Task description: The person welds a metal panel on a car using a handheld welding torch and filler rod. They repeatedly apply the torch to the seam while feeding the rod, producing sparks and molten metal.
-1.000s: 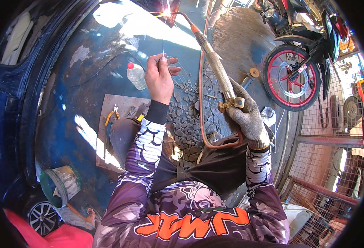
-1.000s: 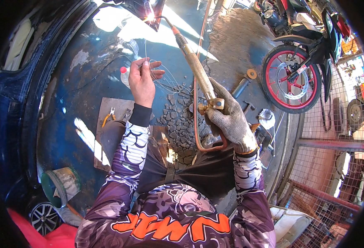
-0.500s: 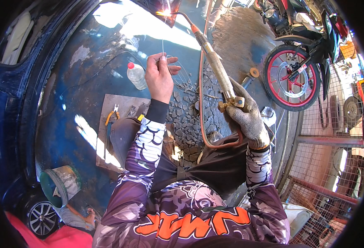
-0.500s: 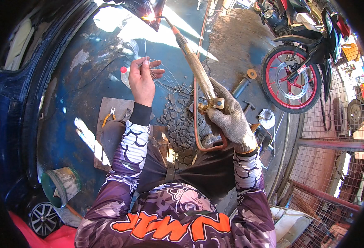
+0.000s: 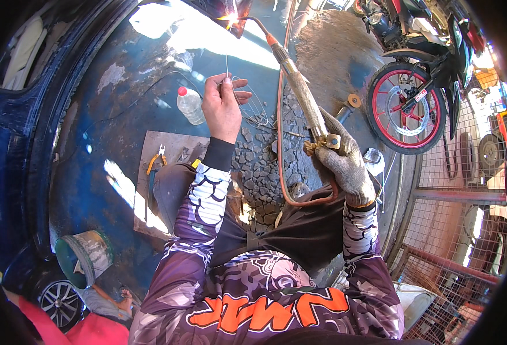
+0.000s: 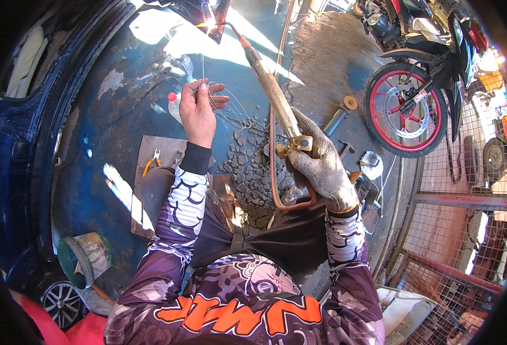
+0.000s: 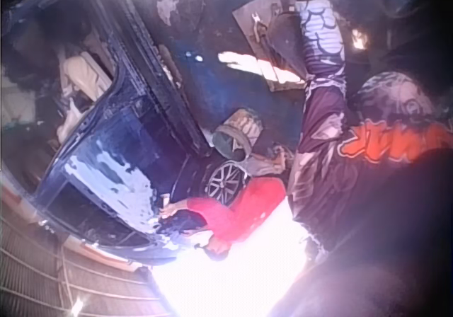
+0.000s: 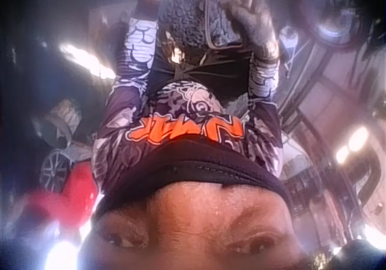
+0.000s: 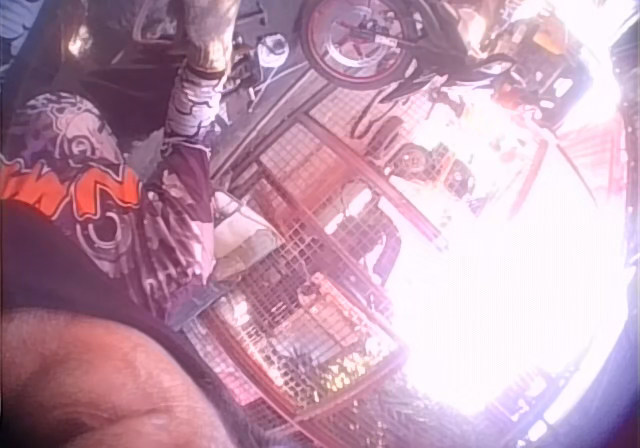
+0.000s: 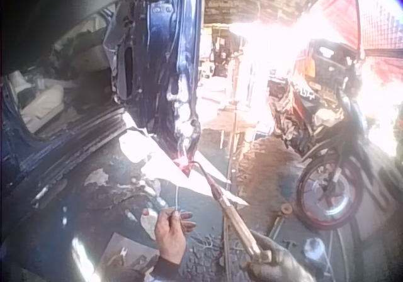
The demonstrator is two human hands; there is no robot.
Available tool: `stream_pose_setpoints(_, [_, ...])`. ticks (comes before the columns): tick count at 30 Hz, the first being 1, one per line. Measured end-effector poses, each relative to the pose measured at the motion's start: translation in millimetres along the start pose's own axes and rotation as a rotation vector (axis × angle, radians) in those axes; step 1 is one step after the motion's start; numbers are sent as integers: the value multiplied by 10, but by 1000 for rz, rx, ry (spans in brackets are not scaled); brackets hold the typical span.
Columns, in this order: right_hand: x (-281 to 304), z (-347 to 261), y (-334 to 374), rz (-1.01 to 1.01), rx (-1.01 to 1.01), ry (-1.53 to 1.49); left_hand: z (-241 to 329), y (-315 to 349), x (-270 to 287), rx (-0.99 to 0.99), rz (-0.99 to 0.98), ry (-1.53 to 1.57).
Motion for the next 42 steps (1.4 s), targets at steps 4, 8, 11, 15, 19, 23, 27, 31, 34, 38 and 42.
stream_pose_setpoints(4, [7, -6, 0, -11, -23, 9, 7, 9, 0, -9, -1, -29])
stream_pose_setpoints(8, [-6, 11, 2, 11, -15, 8, 2, 23, 0, -1, -1, -20])
stream_pose_setpoints(11, [-7, 10, -3, 10, -8, 5, -2, 22, -3, 9, 0, -7])
stream_pose_setpoints(15, [-17, -2, -6, 10, 3, 2, 1, 20, -7, 9, 6, -17])
stream_pose_setpoints(19, [-13, -12, -2, 10, -4, -26, -6, 22, -4, 14, 10, -32])
stream_pose_setpoints(23, [-2, -12, -2, -1, -10, 9, -19, 30, -2, 15, 0, -32])
stream_pose_setpoints(27, [-8, -8, 2, -2, 11, -19, -34, 39, -9, 19, 5, -4])
stream_pose_setpoints(31, [-5, -3, -14, -5, 35, 11, -39, 45, -8, 28, 14, -21])
stream_pose_setpoints(34, [-11, 21, -18, 25, 13, -24, -41, 41, -12, 50, 15, -24])
stream_pose_setpoints(38, [2, 17, -18, 3, -5, -17, -45, 42, -9, 39, 9, -1])
stream_pose_setpoints(42, [-1, 32, -4, 11, 1, -43, -57, 36, -6, 36, 8, 13])
Point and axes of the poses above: each hand's wrist, its own y-axis away from the middle knuckle, its own x-axis out of the back of the hand, z = x × y, the point moved 3 cm from there along -y, towards the middle knuckle, and after that the axes turned 12 degrees about x, right-handed, at the moved point
